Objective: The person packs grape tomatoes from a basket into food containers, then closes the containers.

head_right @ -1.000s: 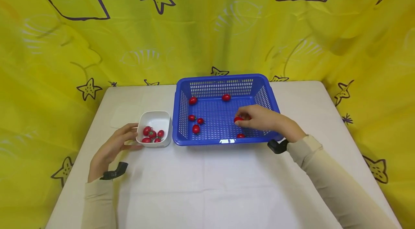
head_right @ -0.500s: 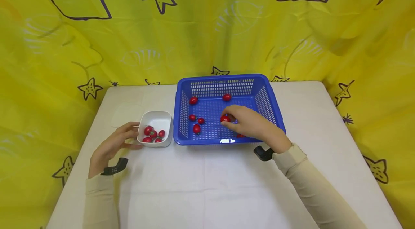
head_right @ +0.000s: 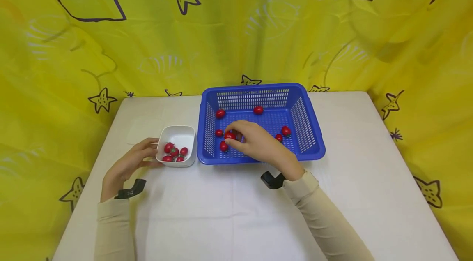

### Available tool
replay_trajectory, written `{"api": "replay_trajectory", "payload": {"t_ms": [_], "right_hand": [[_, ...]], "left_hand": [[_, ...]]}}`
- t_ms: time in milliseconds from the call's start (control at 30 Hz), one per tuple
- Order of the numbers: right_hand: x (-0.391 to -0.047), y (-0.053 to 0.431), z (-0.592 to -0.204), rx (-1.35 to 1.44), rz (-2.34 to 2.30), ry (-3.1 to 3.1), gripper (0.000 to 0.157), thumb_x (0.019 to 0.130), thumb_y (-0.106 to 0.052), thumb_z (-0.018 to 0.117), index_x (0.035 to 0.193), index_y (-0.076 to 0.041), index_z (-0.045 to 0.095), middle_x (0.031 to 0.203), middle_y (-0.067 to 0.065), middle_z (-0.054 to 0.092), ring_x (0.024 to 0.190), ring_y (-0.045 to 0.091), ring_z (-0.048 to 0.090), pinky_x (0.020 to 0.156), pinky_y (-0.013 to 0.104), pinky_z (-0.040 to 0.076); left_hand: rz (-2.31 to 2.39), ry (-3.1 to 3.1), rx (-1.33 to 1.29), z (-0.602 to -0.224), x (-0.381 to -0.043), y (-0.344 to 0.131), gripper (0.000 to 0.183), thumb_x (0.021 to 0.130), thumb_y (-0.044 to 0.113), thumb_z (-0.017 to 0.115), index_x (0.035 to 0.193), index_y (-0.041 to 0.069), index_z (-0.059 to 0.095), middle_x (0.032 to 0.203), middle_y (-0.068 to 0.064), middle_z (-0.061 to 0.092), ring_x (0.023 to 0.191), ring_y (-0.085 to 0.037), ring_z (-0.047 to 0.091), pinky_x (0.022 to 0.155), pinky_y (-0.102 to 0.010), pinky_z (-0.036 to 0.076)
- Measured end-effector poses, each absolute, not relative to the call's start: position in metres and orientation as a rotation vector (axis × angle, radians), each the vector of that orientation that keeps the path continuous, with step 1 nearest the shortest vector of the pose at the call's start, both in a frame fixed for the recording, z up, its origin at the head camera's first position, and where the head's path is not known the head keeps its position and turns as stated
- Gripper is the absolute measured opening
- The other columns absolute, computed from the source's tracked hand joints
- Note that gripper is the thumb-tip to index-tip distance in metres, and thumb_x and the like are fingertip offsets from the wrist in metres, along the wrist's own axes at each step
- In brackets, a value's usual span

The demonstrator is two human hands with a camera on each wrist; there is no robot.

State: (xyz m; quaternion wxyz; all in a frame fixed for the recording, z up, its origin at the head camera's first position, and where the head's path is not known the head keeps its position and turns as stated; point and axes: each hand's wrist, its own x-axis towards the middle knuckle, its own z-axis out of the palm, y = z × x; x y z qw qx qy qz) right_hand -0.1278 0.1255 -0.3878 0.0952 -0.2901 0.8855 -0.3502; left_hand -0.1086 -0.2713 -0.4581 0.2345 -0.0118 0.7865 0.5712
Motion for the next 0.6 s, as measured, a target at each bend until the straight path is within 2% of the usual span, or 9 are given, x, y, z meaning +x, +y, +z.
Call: {"api": "replay_trajectory", "payload": {"t_ms": [200, 467, 600], "right_hand": [[-0.121, 0.101, -0.391, -0.881, -1.124, 2.585, 0.031, 0.096, -0.034, 0.063, 0.124, -0.02, 0.064, 0.107, -0.008, 0.065, 0.094, 0.011, 0.056, 0.083, 0.033, 0.056], [-0.113, 0.071, -0.391, -0.903, -1.2, 2.563, 0.034, 0.096, -0.034, 0.063, 0.126, -0.019, 0.063, 0.115, -0.007, 0.066, 0.102, 0.011, 0.058, 0.089, 0.034, 0.056], [-0.109, 0.056, -0.391, -0.915, -1.255, 2.55, 0.033, 0.095, -0.031, 0.065, 0.125, -0.018, 0.063, 0.113, -0.007, 0.066, 0.1, 0.01, 0.059, 0.087, 0.031, 0.057]], "left_hand": [[1.537, 2.173, -0.042, -0.458, -0.11, -0.27, 0.051, 0.102, 0.017, 0.045, 0.148, 0.001, 0.03, 0.145, -0.029, 0.039, 0.119, -0.037, 0.058, 0.099, -0.044, 0.055], [1.492, 2.19, -0.038, -0.455, -0.109, -0.268, 0.052, 0.102, 0.018, 0.044, 0.15, 0.006, 0.028, 0.144, -0.028, 0.037, 0.126, -0.041, 0.049, 0.103, -0.051, 0.052], [1.486, 2.19, -0.042, -0.454, -0.108, -0.268, 0.053, 0.102, 0.018, 0.045, 0.15, 0.006, 0.028, 0.144, -0.027, 0.037, 0.127, -0.041, 0.048, 0.103, -0.051, 0.052]]}}
